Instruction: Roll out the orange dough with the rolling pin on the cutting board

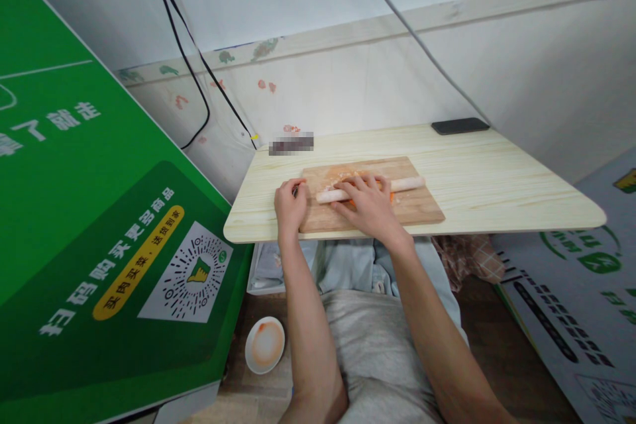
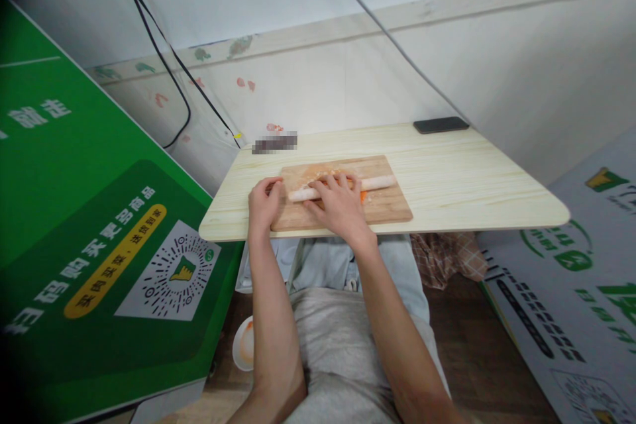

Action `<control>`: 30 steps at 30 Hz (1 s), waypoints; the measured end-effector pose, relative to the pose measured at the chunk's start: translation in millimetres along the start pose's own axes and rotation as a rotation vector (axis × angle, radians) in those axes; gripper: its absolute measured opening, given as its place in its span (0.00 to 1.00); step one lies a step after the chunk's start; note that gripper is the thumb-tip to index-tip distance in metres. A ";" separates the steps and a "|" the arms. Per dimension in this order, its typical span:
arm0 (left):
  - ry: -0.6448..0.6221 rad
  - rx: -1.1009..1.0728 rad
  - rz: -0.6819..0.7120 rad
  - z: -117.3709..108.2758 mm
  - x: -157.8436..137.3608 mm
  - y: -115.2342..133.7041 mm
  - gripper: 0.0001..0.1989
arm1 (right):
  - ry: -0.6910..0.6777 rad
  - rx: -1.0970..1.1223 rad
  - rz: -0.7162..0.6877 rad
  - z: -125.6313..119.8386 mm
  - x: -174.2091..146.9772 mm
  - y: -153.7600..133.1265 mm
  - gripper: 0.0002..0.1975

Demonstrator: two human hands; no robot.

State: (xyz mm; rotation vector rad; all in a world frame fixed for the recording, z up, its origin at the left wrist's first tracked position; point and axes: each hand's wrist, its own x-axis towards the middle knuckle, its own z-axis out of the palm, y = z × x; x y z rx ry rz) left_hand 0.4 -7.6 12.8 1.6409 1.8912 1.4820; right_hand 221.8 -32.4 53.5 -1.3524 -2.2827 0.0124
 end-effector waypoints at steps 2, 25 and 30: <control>0.000 -0.003 0.004 -0.1 0.0 0.0 0.13 | 0.003 0.008 -0.003 -0.4 -0.1 0.1 0.19; -0.001 0.001 -0.016 0.2 1.4 1.5 0.12 | -0.072 0.031 -0.039 -6.9 -4.5 5.0 0.24; 0.004 0.001 -0.006 0.3 0.5 1.1 0.13 | -0.026 0.015 -0.026 -2.6 -2.3 4.4 0.22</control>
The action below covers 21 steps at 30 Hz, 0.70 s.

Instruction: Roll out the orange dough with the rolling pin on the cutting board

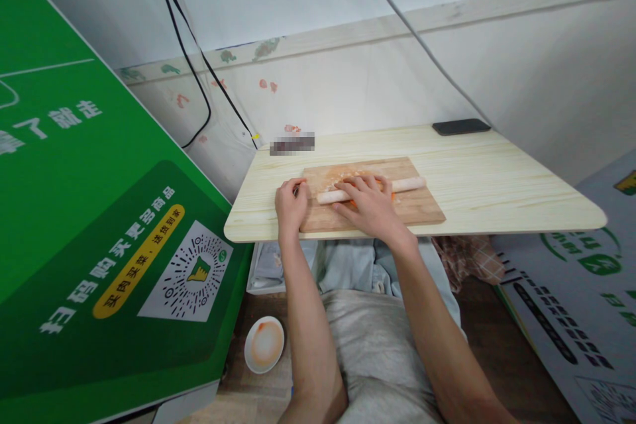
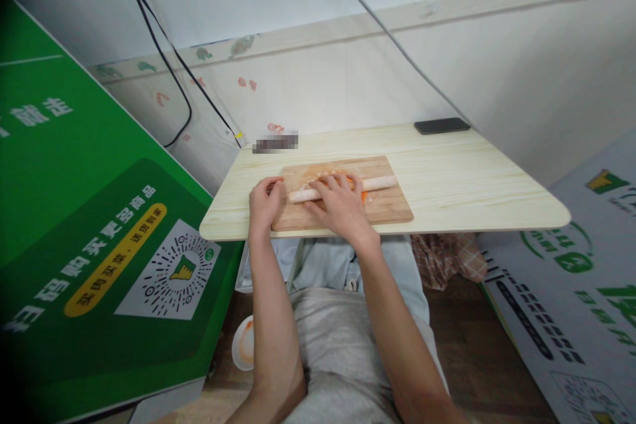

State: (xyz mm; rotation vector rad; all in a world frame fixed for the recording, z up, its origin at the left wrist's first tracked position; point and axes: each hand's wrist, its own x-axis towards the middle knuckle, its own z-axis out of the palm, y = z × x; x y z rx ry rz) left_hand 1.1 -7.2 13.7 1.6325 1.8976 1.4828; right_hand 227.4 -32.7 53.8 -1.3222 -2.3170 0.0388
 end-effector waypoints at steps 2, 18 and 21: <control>0.001 0.003 0.000 0.0 -0.2 -0.2 0.13 | 0.002 0.000 -0.008 0.7 0.0 0.1 0.22; -0.007 0.021 0.014 -0.4 -0.4 -1.3 0.13 | 0.014 0.006 -0.005 1.0 -0.4 -1.3 0.21; -0.006 0.018 0.014 -0.2 -0.2 -2.0 0.13 | 0.014 0.010 -0.002 0.3 -0.2 -2.1 0.20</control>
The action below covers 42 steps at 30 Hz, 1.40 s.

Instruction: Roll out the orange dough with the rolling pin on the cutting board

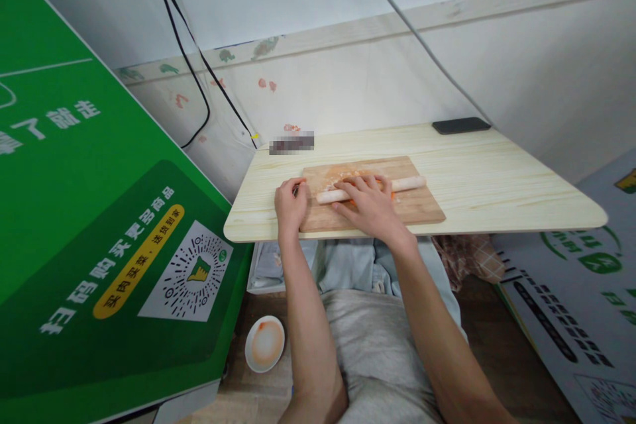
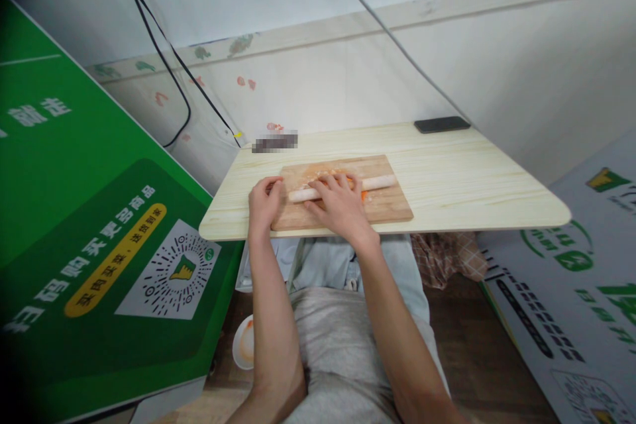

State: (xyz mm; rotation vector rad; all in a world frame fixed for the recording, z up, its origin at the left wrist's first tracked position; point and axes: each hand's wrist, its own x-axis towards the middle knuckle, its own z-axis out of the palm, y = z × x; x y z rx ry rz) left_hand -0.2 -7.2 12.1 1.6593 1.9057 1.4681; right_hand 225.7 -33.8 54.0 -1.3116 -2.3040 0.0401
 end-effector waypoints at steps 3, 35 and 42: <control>0.000 -0.004 -0.002 0.1 0.3 -0.2 0.13 | -0.007 0.000 0.008 -0.5 0.3 -0.8 0.21; 0.009 -0.004 -0.006 0.4 -0.2 0.1 0.13 | 0.039 -0.027 0.025 5.3 2.9 -1.7 0.19; 0.012 -0.001 -0.005 0.9 0.6 -0.8 0.12 | 0.034 -0.034 0.035 4.4 3.7 -3.3 0.19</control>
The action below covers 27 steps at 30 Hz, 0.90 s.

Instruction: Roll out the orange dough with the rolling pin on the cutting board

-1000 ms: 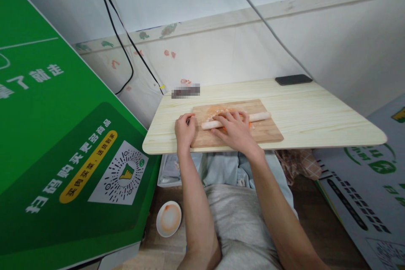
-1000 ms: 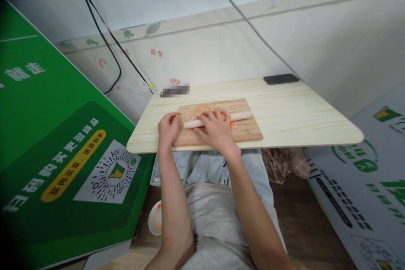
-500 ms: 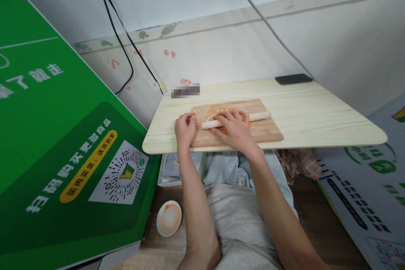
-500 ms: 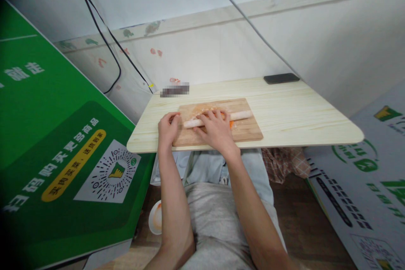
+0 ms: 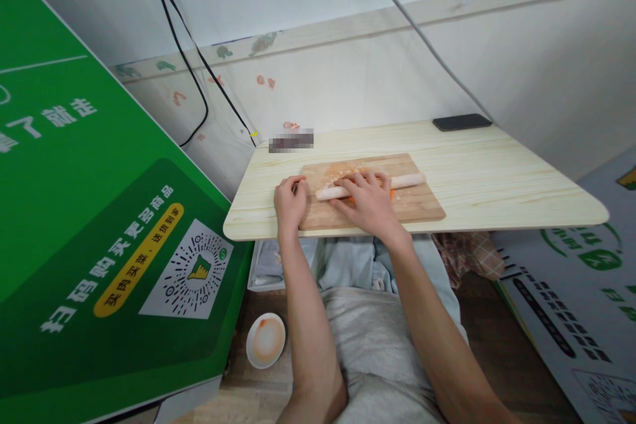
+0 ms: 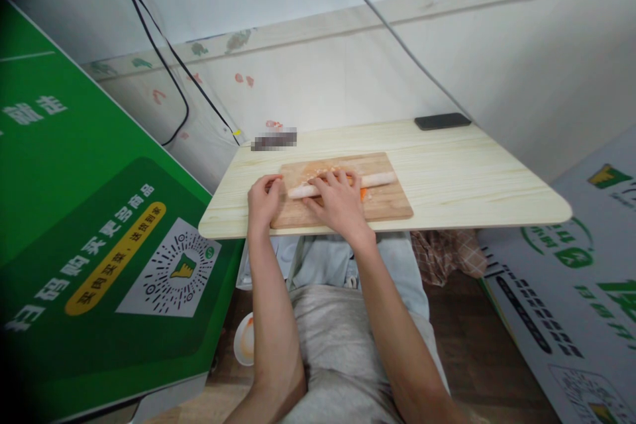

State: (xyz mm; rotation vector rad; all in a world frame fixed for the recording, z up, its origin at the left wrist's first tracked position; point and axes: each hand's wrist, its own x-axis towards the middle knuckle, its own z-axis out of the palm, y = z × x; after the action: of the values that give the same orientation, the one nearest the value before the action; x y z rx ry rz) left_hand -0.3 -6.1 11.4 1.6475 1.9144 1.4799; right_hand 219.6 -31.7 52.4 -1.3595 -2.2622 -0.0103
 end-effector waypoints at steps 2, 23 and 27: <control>0.004 -0.003 0.001 0.2 -0.2 0.0 0.12 | -0.001 -0.002 0.004 -0.3 0.0 -0.3 0.20; -0.013 -0.014 -0.010 -0.2 -0.1 0.1 0.12 | -0.033 0.030 -0.027 -5.1 -3.5 2.2 0.20; -0.008 -0.019 -0.005 -0.5 -0.5 0.5 0.12 | -0.034 0.032 -0.016 -4.7 -2.3 0.9 0.19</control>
State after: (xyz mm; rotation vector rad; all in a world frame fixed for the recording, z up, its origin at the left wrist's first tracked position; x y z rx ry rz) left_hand -0.1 -6.9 11.8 1.6369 1.8931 1.4834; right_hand 223.1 -34.4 55.4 -1.3351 -2.2911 0.0440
